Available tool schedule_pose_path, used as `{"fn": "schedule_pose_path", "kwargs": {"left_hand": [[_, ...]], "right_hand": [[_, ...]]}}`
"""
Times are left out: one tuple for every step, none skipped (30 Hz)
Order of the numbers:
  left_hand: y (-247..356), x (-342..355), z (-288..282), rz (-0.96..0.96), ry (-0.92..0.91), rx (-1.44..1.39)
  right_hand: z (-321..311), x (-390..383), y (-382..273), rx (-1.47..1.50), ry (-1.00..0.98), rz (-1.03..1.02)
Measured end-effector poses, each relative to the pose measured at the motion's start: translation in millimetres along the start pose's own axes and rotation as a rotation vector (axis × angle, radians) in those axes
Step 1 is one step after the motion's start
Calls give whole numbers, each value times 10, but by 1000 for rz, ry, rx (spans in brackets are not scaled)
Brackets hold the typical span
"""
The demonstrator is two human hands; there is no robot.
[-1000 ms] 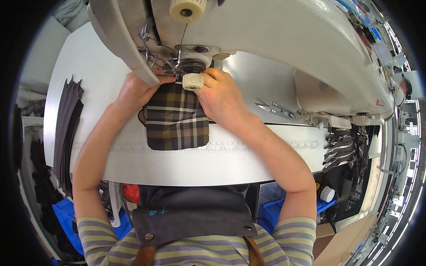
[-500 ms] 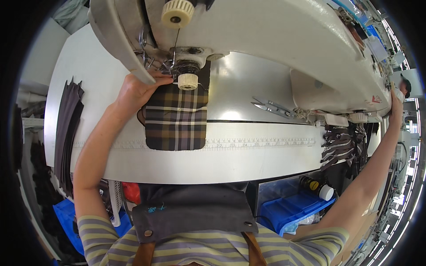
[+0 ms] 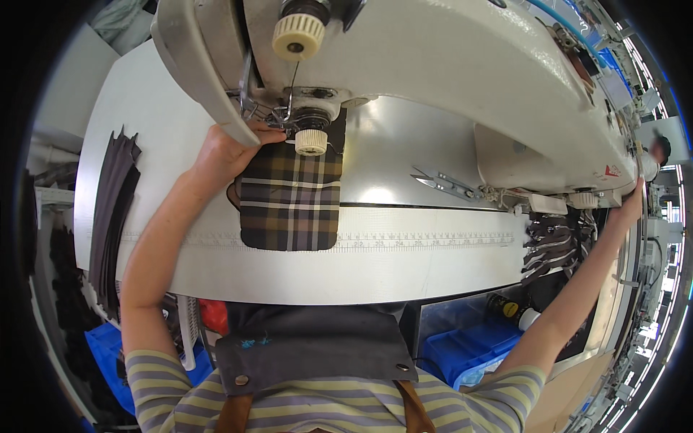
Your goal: Sewing a zipper onto a piece of plaid fabric using an industrial sewing machine.
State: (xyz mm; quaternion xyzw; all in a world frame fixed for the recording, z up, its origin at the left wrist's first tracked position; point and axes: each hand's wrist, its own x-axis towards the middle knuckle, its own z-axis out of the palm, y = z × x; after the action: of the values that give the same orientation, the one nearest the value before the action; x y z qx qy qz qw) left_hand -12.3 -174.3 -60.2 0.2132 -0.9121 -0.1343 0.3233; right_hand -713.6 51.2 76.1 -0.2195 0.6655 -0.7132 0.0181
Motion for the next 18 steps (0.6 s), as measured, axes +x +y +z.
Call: {"fn": "schedule_pose_path", "kwargs": {"left_hand": [[8,8,4,2,11,-12],[8,19,6,8,15,-15],[10,5,-9,2,10,-14],[15,-12,-25,-6,3,-10],[4,-14,-24,-14,7,1],[1,-3,-2,4,19,-21],[-19,23,40,45,42,-68],[-10,13,24,39,38,-59],[-1,9,17,34,27,-54],[5,20,21,32,15,-53],[26,22,9,21,3,-36],[23,16,6,9,5,-33],[18,4,15,-2,8,-36],[13,5,21,-2,9,-33],[-4,-2,15,12,9,-31],[-23,-7,10,25,8,-28],[-23,15,22,40,16,-35],[-29,32,16,39,21,-53]], "right_hand": [[-48,-177,279,133,-14,-85],[-90,-302,481,267,-29,-168],[-70,-357,491,271,-33,-165],[-48,-408,501,226,-25,-124],[15,-415,497,186,-22,-85],[-255,-143,232,48,-22,0],[-724,368,-208,-77,-51,76],[-580,494,-300,-71,-58,83],[-457,579,-427,-176,-155,119],[-409,589,-492,-282,-249,155],[-201,367,-291,-212,-88,108],[-185,131,5,47,-78,29],[-228,-118,306,298,-66,-53],[-177,-361,475,301,-67,-53],[-72,-629,599,286,-57,-53],[-10,-779,635,273,-47,-52],[-130,-791,506,272,-37,-67],[-163,-777,382,61,125,-96]]}}
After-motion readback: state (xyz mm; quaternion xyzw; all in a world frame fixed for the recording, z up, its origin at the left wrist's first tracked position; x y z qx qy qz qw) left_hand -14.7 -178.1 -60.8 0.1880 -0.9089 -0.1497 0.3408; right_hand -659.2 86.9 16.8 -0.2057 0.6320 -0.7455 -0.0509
